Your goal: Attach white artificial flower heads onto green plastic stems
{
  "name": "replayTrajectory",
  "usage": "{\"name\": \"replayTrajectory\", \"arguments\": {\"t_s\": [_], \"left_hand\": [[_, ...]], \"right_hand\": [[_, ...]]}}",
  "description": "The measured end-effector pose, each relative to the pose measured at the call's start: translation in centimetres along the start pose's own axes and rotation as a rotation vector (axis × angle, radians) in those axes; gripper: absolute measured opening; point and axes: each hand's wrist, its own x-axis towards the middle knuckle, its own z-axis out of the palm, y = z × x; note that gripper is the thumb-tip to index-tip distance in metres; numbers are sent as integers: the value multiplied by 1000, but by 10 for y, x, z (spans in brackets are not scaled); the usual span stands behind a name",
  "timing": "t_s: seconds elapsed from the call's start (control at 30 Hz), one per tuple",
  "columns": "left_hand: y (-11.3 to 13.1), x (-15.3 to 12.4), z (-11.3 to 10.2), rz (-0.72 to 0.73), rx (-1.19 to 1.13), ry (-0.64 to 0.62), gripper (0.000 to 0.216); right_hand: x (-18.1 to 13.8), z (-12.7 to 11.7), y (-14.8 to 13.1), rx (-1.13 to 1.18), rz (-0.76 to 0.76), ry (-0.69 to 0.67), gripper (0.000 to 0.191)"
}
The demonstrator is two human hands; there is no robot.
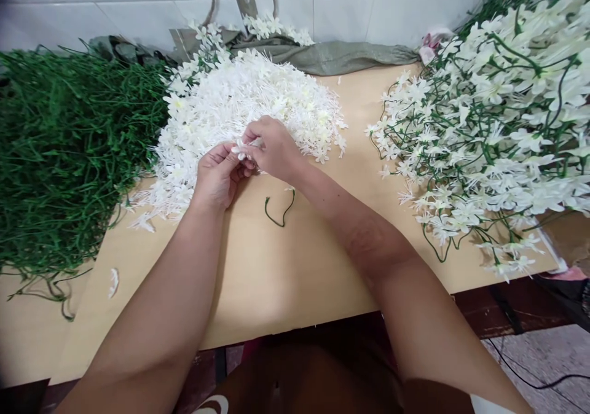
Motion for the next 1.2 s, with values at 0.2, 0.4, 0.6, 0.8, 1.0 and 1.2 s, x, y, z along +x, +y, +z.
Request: {"name": "replayTrajectory", "arguments": {"t_s": [0.2,0.4,0.6,0.8,1.0,1.2], "left_hand": [[12,-15,-1,118,451,55,35],[8,-59,11,193,1081,-24,37],[2,-62,19,120,1040,6,22],[5,-28,8,6,334,66,20],[-4,-20,-3,-25,190,76,21],[-4,-22,-7,15,167,39,30]], "right_hand": [[7,-2,6,265,122,-10,15],[12,-2,8,431,194,-70,23],[9,-2,5,572,239,-181,22],[3,-12,9,797,331,-292,29],[-4,-12,19,935,447,-314,29],[-7,-11,18,962,454,-319,35]]}}
